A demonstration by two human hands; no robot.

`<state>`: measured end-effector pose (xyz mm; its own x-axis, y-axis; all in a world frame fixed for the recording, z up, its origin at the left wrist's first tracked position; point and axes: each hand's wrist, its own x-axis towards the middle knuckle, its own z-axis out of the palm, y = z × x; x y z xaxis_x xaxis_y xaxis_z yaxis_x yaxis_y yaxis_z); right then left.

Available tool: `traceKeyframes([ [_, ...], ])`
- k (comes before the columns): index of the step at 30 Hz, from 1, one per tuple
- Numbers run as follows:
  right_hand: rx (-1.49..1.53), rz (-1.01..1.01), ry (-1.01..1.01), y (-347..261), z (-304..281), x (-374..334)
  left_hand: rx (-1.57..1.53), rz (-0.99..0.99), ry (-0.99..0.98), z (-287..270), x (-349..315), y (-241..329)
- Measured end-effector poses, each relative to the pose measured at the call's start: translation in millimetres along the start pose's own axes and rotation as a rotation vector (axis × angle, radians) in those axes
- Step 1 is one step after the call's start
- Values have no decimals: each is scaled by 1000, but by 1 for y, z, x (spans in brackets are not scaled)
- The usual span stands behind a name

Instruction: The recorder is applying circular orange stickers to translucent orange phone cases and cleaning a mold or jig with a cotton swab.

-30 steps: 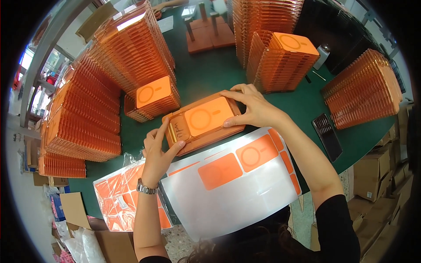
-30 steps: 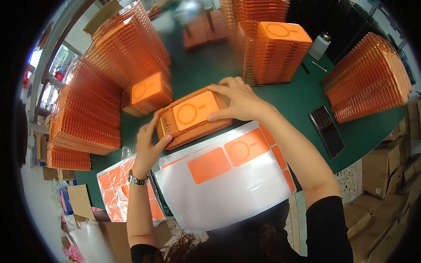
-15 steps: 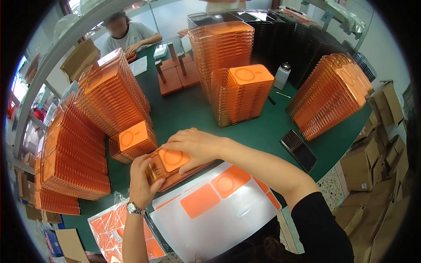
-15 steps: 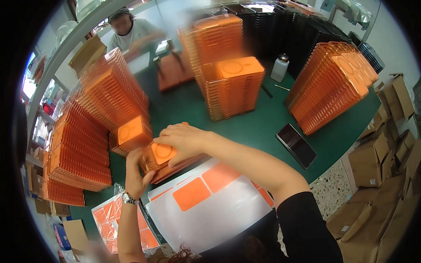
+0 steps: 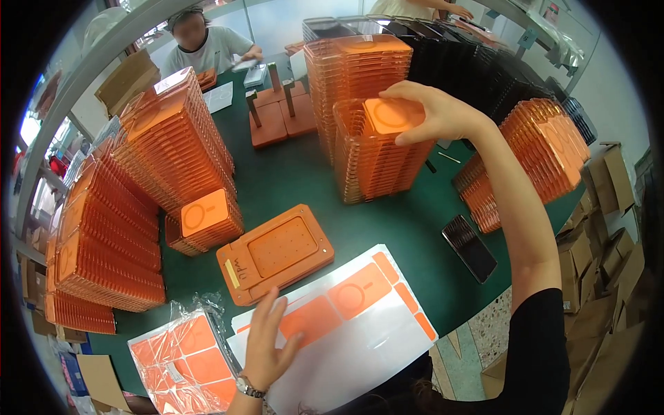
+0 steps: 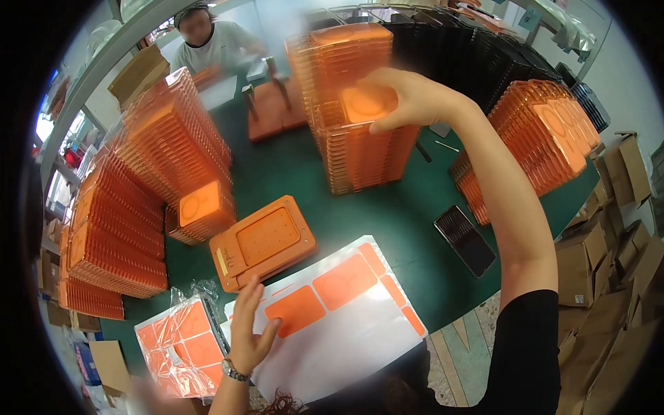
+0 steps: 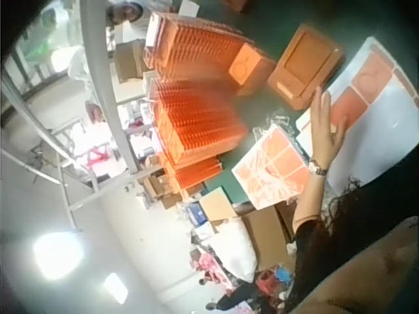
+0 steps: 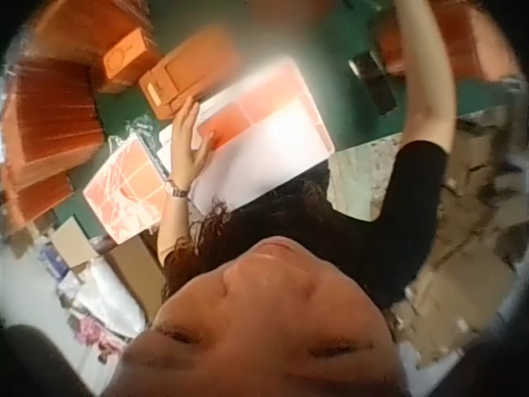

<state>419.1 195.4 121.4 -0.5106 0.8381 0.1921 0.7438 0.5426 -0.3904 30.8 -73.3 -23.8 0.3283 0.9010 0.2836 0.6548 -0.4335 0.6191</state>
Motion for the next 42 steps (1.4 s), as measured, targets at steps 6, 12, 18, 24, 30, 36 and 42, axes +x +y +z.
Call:
traceKeyframes([
  [6,-22,95,-172,16,1,5,-14,-74,-43,20,-13,0],
  [12,-44,98,-174,15,0,2,13,-106,-80,26,-21,0],
  [18,476,228,240,50,9,-28,46,-99,-74,36,-31,-1],
  [24,1215,522,399,33,98,-63,50,-112,-72,41,-40,-1],
  [30,1266,534,334,35,115,-59,45,-130,-72,46,-44,0],
  [36,1218,540,294,27,115,-53,57,-123,-72,44,-48,-2],
  [42,1236,633,374,45,128,-63,-73,-165,-62,30,-37,11],
])
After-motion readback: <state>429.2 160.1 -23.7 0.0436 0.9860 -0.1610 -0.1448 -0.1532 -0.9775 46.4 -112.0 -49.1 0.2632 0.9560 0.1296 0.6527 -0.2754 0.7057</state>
